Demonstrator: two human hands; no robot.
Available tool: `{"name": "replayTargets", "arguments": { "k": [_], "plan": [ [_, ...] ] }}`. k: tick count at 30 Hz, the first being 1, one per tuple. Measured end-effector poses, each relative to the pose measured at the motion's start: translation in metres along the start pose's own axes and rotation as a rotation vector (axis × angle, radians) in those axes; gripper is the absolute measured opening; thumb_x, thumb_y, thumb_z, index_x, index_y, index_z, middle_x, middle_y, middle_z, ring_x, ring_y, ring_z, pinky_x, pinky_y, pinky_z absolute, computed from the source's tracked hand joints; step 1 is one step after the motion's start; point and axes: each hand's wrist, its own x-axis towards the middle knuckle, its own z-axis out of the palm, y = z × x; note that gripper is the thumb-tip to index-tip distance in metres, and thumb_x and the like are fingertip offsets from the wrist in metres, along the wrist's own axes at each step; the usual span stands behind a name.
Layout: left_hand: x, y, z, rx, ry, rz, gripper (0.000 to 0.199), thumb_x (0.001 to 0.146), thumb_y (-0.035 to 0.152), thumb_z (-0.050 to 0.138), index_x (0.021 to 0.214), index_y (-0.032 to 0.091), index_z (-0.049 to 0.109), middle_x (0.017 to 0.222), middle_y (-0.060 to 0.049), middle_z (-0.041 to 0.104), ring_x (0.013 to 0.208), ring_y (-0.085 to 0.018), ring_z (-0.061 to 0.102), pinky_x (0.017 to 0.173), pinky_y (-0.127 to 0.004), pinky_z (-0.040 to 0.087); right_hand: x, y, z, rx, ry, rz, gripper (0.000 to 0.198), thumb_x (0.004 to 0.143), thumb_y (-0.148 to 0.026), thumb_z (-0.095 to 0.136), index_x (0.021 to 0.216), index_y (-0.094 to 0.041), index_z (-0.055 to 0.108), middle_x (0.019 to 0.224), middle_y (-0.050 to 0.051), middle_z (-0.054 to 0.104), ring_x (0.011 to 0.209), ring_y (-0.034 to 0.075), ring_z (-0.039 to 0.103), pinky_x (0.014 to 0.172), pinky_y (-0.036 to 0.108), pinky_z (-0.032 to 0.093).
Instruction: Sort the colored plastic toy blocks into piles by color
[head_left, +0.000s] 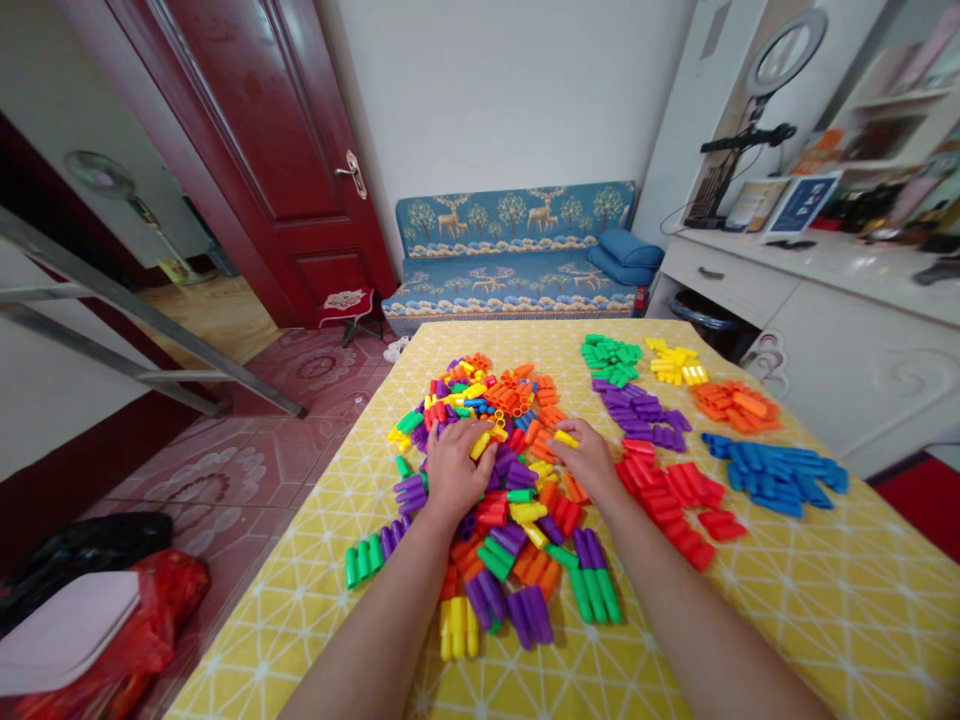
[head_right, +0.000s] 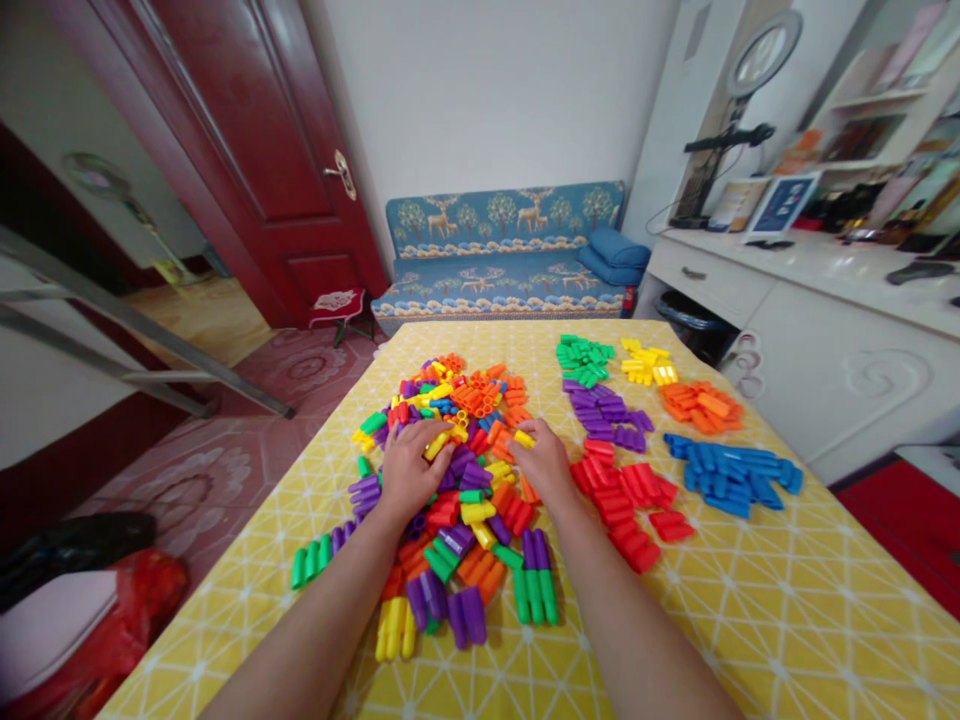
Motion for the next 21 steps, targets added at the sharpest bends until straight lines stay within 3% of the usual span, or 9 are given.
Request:
{"name": "replayTargets", "arguments": {
  "k": [5, 9, 13, 16, 21],
  "plan": [
    [0.000, 0.000, 0.001, -0.001, 0.000, -0.002, 0.025, 0.087, 0.032, 0.060, 0.111, 0.027, 0.067, 0.115, -0.003, 0.069, 0.110, -0.025, 0.060, 0.103, -0.048, 0.036, -0.008, -0.009, 0.000, -0.003, -0.171, -0.035, 0.032, 0.066, -0.033, 0.069, 0.096, -0.022, 0.068, 0.096, 0.002, 0.072, 0.083, 0.021, 0.066, 0.075, 0.033, 0.051],
    [0.000, 0.000, 0.001, 0.004, -0.001, -0.008, 0.025, 0.087, 0.032, 0.061, 0.110, 0.028, 0.068, 0.115, -0.003, 0.070, 0.110, -0.026, 0.060, 0.105, -0.050, 0.034, -0.011, -0.017, -0.001, 0.094, -0.109, -0.021, 0.024, 0.065, -0.035, 0.069, 0.083, -0.020, 0.066, 0.082, 0.002, 0.070, 0.076, 0.020, 0.065, 0.067, 0.030, 0.051],
    [0.001, 0.001, -0.001, -0.002, -0.002, -0.007, 0.021, 0.087, 0.032, 0.060, 0.106, 0.032, 0.070, 0.117, -0.001, 0.068, 0.111, -0.025, 0.060, 0.106, -0.050, 0.033, -0.016, -0.038, -0.001, 0.253, -0.109, 0.057, 0.030, 0.067, -0.040, 0.068, 0.087, -0.019, 0.061, 0.072, 0.001, 0.068, 0.064, 0.019, 0.065, 0.058, 0.029, 0.051],
    [0.000, 0.003, -0.004, -0.029, -0.005, -0.009, 0.020, 0.090, 0.038, 0.058, 0.105, 0.033, 0.071, 0.122, -0.001, 0.066, 0.115, -0.023, 0.059, 0.103, -0.046, 0.036, -0.023, -0.055, 0.003, 0.351, -0.191, 0.086, 0.035, 0.068, -0.038, 0.068, 0.096, -0.018, 0.060, 0.076, 0.002, 0.070, 0.064, 0.019, 0.067, 0.060, 0.030, 0.053],
    [0.000, 0.003, -0.005, -0.046, -0.007, -0.011, 0.032, 0.085, 0.049, 0.064, 0.110, 0.031, 0.070, 0.125, -0.003, 0.065, 0.117, -0.025, 0.057, 0.103, -0.046, 0.037, -0.031, -0.061, 0.015, 0.388, -0.294, -0.011, 0.033, 0.074, -0.035, 0.066, 0.102, -0.018, 0.061, 0.088, 0.004, 0.073, 0.076, 0.020, 0.070, 0.072, 0.032, 0.056]
  ]
}}
